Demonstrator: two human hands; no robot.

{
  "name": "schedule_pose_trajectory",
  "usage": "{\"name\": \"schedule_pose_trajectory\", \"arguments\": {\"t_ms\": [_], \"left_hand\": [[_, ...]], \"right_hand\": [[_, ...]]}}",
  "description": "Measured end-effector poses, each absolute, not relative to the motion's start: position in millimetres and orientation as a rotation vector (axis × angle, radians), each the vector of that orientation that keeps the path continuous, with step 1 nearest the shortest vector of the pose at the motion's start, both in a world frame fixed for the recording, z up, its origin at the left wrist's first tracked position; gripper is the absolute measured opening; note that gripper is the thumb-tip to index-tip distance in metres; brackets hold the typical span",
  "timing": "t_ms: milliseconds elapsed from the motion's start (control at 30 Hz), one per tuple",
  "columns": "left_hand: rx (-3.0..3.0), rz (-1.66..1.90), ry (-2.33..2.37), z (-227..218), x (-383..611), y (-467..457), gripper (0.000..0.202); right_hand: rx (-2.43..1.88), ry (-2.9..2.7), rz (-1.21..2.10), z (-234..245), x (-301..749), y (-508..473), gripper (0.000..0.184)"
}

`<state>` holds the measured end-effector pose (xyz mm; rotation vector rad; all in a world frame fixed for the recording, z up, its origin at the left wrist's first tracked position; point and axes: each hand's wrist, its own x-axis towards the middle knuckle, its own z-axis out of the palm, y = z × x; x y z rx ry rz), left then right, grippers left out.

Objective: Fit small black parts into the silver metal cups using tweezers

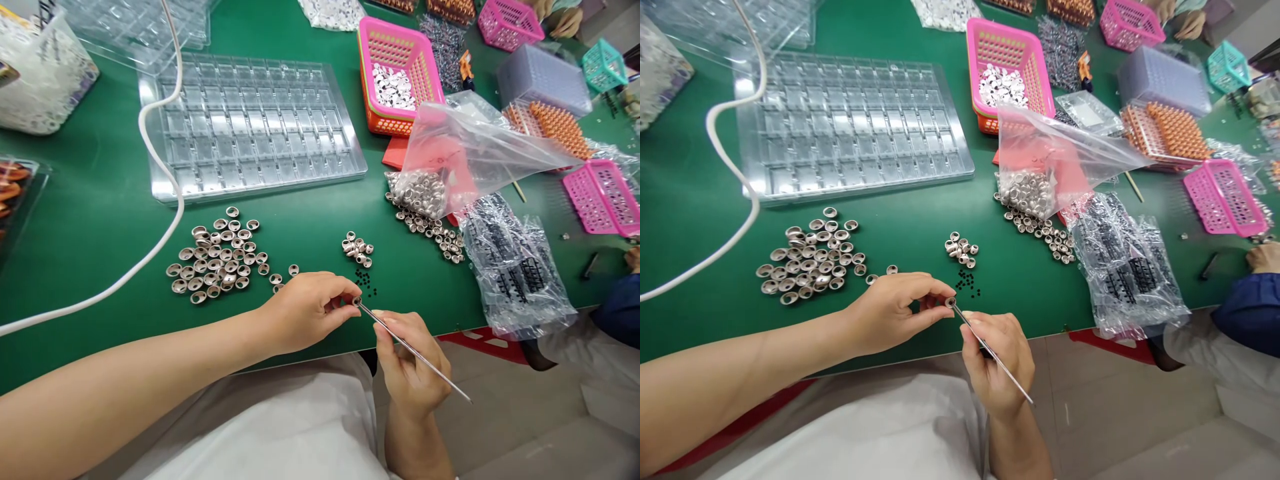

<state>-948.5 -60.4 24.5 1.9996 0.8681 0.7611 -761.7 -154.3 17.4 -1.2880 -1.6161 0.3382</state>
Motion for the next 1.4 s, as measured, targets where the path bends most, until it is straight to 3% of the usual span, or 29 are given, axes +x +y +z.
{"name": "schedule_pose_trajectory", "arguments": {"t_ms": [1400], "left_hand": [[1.831,0.65,0.931,27.5,-948.2,-60.7,0.007]], "right_hand": [[-1.303,-1.665,0.206,21.1,-763.6,-157.5,0.037]]}}
